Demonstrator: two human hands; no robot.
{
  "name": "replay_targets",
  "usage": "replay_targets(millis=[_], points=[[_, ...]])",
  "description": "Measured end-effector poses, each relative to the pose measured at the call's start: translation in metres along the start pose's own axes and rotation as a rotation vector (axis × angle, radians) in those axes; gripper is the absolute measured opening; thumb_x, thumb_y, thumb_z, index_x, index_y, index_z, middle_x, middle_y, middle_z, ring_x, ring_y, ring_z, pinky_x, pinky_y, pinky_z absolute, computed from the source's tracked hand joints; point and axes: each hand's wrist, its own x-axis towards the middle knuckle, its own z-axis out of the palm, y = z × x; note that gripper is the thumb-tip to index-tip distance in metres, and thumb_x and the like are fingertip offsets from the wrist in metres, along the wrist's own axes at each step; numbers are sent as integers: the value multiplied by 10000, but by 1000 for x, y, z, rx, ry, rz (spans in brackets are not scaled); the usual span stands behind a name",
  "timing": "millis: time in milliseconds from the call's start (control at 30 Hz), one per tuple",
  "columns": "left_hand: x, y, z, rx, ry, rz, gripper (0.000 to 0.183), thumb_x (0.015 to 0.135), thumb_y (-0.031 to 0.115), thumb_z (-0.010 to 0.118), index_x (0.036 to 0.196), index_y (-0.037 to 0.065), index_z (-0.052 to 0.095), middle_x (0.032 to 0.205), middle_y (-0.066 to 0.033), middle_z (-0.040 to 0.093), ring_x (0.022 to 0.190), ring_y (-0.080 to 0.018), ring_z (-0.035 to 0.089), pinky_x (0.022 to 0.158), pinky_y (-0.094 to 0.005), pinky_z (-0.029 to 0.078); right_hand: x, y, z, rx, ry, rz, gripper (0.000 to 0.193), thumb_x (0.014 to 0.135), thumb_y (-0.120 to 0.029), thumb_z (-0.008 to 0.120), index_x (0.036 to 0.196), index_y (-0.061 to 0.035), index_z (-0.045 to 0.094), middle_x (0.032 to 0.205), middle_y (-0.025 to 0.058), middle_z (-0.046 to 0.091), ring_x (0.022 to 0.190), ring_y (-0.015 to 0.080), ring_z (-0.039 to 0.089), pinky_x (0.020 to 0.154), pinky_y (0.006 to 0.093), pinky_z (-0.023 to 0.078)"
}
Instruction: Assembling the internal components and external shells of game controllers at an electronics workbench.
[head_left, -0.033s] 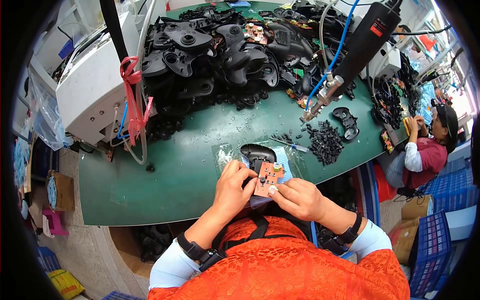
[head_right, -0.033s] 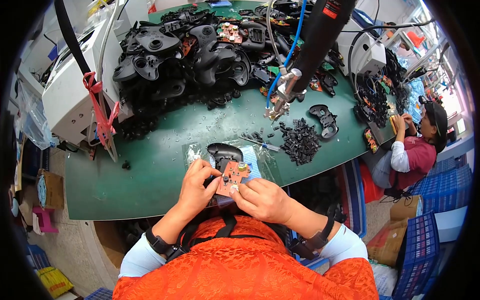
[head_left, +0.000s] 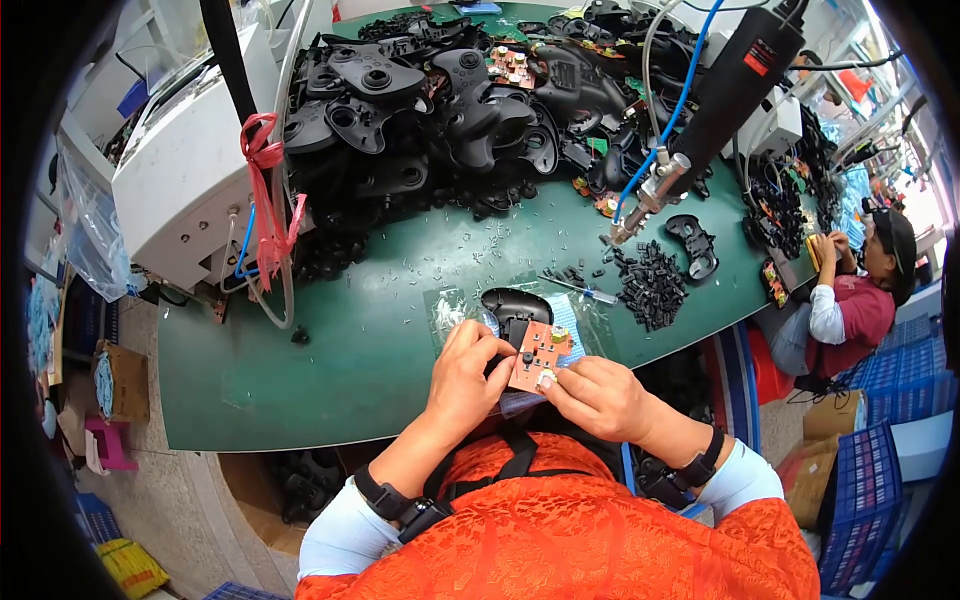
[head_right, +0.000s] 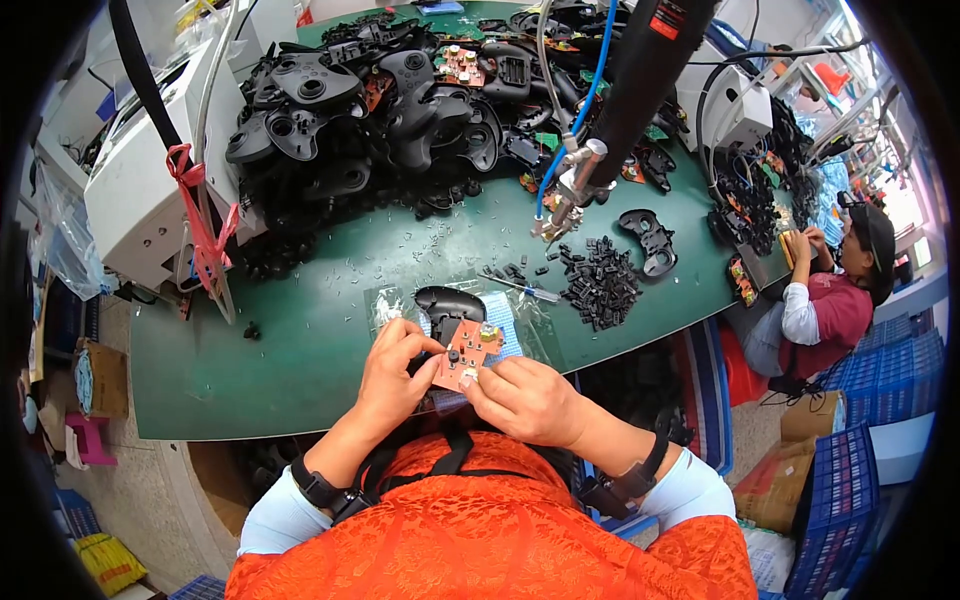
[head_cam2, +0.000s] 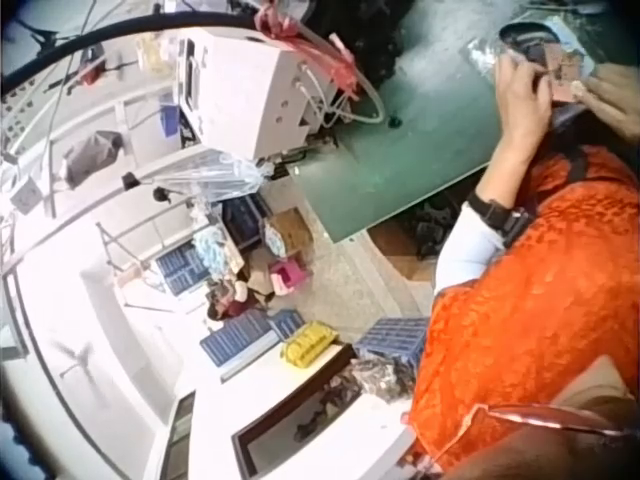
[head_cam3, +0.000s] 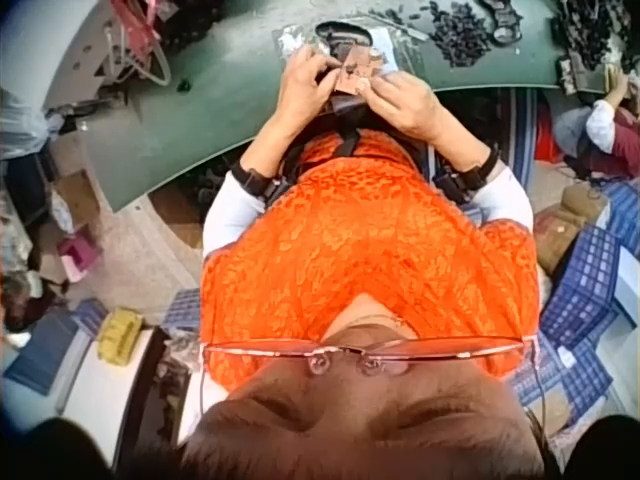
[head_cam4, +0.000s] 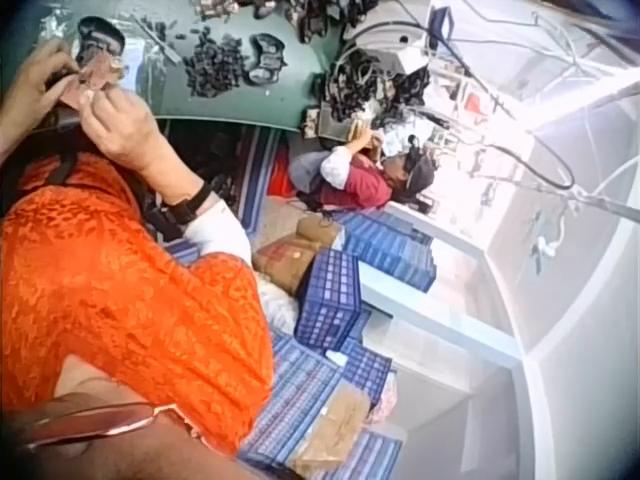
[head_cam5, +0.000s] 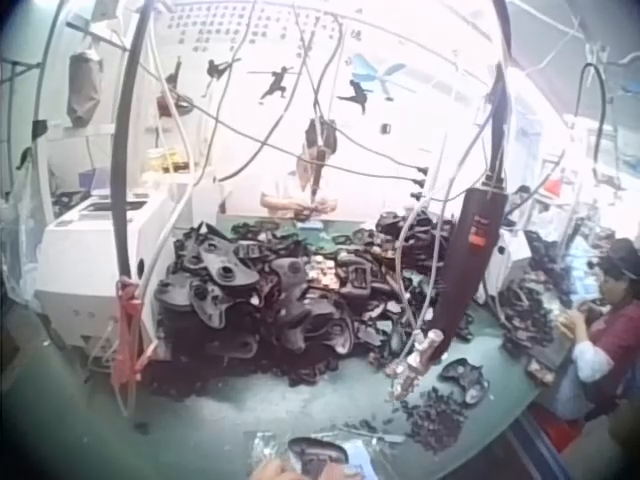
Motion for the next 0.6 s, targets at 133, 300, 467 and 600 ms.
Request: replay_targets(millis=[133, 300, 467, 600], points=[[3, 4, -1, -15, -32, 15, 195, 759, 98, 770, 932, 61, 689, 921, -90, 541, 925, -294, 560, 799, -399, 482, 0, 3, 2, 16, 53, -17, 282, 723, -52, 701, 989, 29, 661, 878, 103, 622, 685, 210, 599, 576, 321, 501], [5, 2, 9, -17, 38, 5, 212, 748, 120, 785, 921, 60, 679, 886, -89, 544, 894, -296, 563, 780, -398, 480, 3, 5, 3, 52, 86, -24, 282, 712, -21, 727, 980, 44, 665, 869, 120, 630, 684, 235, 620, 569, 342, 517], [6, 3, 11, -11, 33, 3, 192, 750, 94, 774, 906, 54, 667, 877, -88, 549, 880, -295, 569, 764, -397, 484, 2, 6, 3, 81, 111, -12, 274, 710, -17, 726, 968, 44, 658, 877, 126, 634, 686, 236, 624, 576, 346, 522], [4, 2, 6, -17, 54, 32, 179, 749, 52, 761, 891, 47, 652, 855, -94, 556, 860, -295, 581, 751, -398, 488, 2, 9, 3, 50, 85, 0, 275, 718, -27, 725, 974, 45, 655, 877, 126, 634, 691, 237, 625, 582, 350, 524]])
